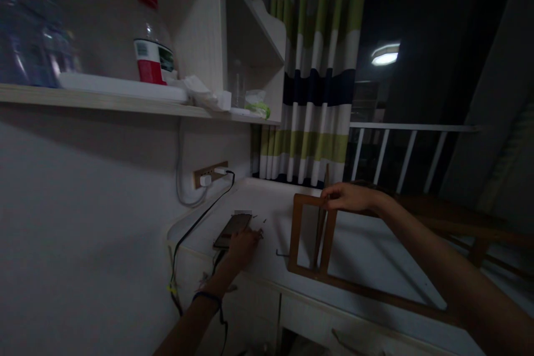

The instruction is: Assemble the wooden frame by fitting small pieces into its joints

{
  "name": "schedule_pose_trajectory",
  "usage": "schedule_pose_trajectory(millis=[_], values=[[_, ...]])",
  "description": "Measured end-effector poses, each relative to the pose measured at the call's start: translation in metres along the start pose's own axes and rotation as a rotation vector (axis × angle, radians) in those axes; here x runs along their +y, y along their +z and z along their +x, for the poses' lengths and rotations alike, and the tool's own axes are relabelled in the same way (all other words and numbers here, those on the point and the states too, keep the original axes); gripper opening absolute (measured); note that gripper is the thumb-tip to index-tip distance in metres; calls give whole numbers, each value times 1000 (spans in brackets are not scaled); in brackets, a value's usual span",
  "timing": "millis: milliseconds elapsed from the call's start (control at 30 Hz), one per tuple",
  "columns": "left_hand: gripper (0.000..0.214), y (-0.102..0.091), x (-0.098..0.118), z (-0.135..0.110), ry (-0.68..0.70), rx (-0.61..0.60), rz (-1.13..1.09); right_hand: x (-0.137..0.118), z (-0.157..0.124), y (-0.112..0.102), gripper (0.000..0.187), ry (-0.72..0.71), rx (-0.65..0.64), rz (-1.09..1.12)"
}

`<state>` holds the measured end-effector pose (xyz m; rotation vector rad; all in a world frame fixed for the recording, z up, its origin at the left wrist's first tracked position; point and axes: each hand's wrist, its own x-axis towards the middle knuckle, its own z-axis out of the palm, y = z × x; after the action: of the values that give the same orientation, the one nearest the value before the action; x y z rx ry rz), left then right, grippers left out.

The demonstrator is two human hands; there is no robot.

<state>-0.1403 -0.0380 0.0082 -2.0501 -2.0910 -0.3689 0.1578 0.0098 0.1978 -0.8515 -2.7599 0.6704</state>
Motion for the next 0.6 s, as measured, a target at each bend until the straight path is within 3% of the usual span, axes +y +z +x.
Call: schedule_pose_trajectory(millis=[467,600], values=[[25,1,3,1,21,36,45,-1,1,0,20,8,3,-54],[23,-6,8,-11,42,78,24,0,1,0,23,6,6,-51]])
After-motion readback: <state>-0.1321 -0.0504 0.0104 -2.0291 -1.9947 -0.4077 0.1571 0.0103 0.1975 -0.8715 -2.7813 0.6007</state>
